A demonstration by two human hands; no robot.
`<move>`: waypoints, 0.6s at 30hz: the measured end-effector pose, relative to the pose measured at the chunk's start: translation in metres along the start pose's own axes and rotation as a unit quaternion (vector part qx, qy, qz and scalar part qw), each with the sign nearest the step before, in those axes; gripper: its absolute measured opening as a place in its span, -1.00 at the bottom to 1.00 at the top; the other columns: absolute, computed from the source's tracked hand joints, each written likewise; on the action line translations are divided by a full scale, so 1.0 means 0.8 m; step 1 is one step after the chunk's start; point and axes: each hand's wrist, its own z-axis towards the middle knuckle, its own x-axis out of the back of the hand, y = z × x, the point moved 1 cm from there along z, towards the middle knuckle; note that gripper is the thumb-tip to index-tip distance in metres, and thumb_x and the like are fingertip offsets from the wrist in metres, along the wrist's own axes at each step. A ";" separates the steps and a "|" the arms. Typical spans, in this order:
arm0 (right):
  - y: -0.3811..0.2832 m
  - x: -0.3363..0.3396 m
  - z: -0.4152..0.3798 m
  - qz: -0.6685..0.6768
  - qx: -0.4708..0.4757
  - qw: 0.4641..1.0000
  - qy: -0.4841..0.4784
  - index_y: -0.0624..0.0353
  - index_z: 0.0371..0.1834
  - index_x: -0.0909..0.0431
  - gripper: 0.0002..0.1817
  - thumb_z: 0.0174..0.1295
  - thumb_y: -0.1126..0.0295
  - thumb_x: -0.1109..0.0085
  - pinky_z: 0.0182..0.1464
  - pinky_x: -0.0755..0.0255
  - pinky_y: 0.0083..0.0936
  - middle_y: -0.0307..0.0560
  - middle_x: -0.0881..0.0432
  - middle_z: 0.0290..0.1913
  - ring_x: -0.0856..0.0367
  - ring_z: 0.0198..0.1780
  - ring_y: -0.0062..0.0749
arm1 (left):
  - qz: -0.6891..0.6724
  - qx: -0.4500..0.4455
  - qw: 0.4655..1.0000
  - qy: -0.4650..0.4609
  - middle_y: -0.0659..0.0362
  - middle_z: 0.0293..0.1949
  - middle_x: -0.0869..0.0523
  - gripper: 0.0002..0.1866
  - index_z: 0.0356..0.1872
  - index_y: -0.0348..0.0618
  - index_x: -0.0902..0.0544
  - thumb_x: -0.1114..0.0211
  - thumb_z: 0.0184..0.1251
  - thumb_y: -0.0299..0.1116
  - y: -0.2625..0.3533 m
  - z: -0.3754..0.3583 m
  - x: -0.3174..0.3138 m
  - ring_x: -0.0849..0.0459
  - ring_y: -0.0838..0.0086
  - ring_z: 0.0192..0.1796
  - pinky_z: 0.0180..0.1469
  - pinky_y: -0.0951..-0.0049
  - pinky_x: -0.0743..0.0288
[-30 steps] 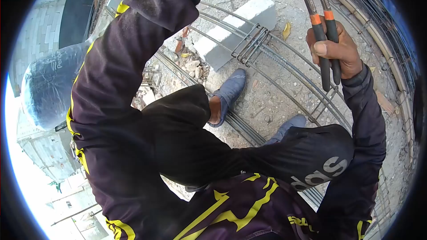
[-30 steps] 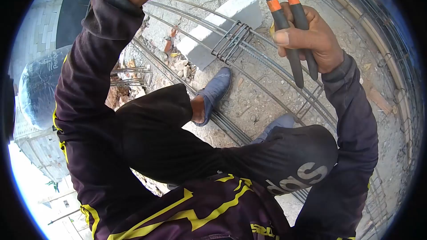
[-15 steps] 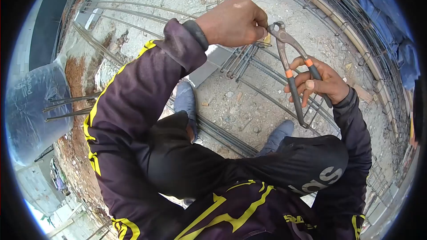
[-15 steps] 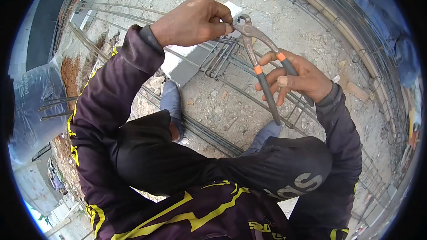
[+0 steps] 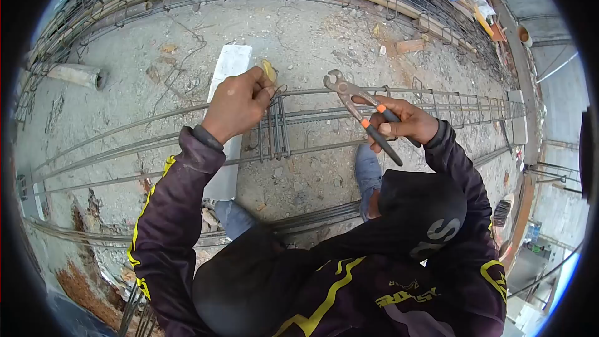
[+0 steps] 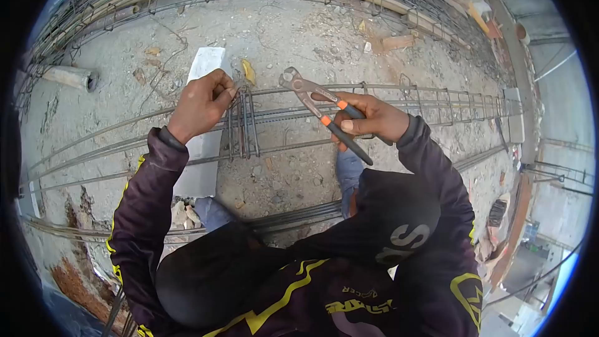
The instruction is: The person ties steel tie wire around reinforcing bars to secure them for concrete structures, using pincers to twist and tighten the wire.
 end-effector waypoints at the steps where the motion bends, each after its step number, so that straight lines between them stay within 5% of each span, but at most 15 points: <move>1: 0.003 0.001 -0.013 -0.018 -0.017 0.996 0.083 0.19 0.56 -0.12 -0.26 0.41 0.21 -0.20 -0.21 -0.65 -0.48 -0.08 -0.62 -0.22 -0.69 -0.27 -0.40 | -0.026 -0.015 0.999 -0.010 0.10 -0.50 -0.65 -0.81 -0.28 -0.32 -0.60 -0.31 0.34 -0.36 -0.008 0.004 -0.004 -0.55 0.48 -0.50 -0.34 0.43 -0.45; 4: 0.043 0.018 -0.044 -0.041 -0.076 0.923 0.374 0.16 0.52 -0.25 -0.32 0.39 0.19 -0.22 -0.43 -0.53 -0.59 -0.25 -0.50 -0.37 -0.56 -0.46 -0.60 | -0.097 -0.036 0.994 -0.022 0.18 -0.49 -0.65 -0.78 -0.26 -0.32 -0.62 -0.32 0.37 -0.32 -0.029 0.006 -0.016 -0.54 0.56 -0.45 -0.31 0.48 -0.45; 7: 0.102 0.048 -0.071 -0.240 -0.144 0.808 0.519 0.18 0.37 -0.45 -0.41 0.31 0.17 -0.28 -0.34 -0.56 -0.40 -0.17 -0.57 -0.34 -0.61 -0.45 -0.38 | -0.172 -0.035 0.984 -0.024 0.12 -0.46 -0.72 -0.79 -0.27 -0.29 -0.66 -0.34 0.32 -0.31 -0.047 0.011 -0.036 -0.65 0.45 -0.44 -0.29 0.40 -0.53; 10: 0.150 0.053 -0.068 -0.443 -0.094 0.682 0.575 0.15 0.27 -0.56 -0.45 0.24 0.15 -0.32 -0.16 -0.55 -0.24 0.00 -0.63 -0.31 -0.64 -0.35 -0.07 | -0.239 -0.051 0.969 -0.043 0.14 -0.43 -0.74 -0.79 -0.21 -0.30 -0.69 -0.33 0.33 -0.32 -0.043 0.005 -0.042 -0.66 0.49 -0.39 -0.24 0.41 -0.55; 13: 0.130 0.017 -0.039 -0.617 -0.117 0.573 0.526 0.17 0.33 -0.53 -0.43 0.28 0.19 -0.30 0.11 -0.45 -0.18 0.20 -0.66 -0.11 -0.64 -0.05 0.00 | -0.262 -0.046 0.960 -0.087 0.22 -0.33 -0.70 -0.79 -0.18 -0.31 -0.67 -0.34 0.37 -0.33 -0.036 -0.006 -0.035 -0.57 0.58 -0.30 -0.20 0.48 -0.48; 14: 0.090 -0.014 -0.017 -0.599 -0.061 0.612 0.512 0.17 0.29 -0.57 -0.52 0.34 0.23 -0.27 0.13 -0.47 -0.27 0.13 -0.66 0.02 -0.65 0.04 -0.13 | -0.268 -0.050 0.958 -0.090 0.22 -0.32 -0.71 -0.79 -0.16 -0.30 -0.68 -0.35 0.37 -0.33 -0.033 -0.011 -0.032 -0.58 0.59 -0.29 -0.18 0.50 -0.47; 16: 0.034 -0.069 0.025 -0.380 0.036 0.804 0.456 0.18 0.20 -0.63 -0.58 0.33 0.24 -0.31 0.06 -0.52 -0.32 0.12 -0.72 -0.03 -0.69 0.01 -0.15 | -0.278 -0.036 0.954 -0.102 0.23 -0.33 -0.70 -0.80 -0.18 -0.30 -0.68 -0.35 0.36 -0.34 -0.026 -0.017 -0.030 -0.56 0.60 -0.30 -0.20 0.50 -0.46; 18: -0.010 -0.123 0.067 -0.219 0.091 0.903 0.359 0.26 0.09 -0.68 -0.67 0.36 0.31 -0.31 0.01 -0.55 -0.45 0.03 -0.74 -0.08 -0.68 -0.03 -0.41 | -0.290 -0.029 0.950 -0.113 0.24 -0.36 -0.68 -0.82 -0.21 -0.29 -0.67 -0.35 0.35 -0.35 -0.016 -0.026 -0.032 -0.54 0.63 -0.32 -0.22 0.51 -0.45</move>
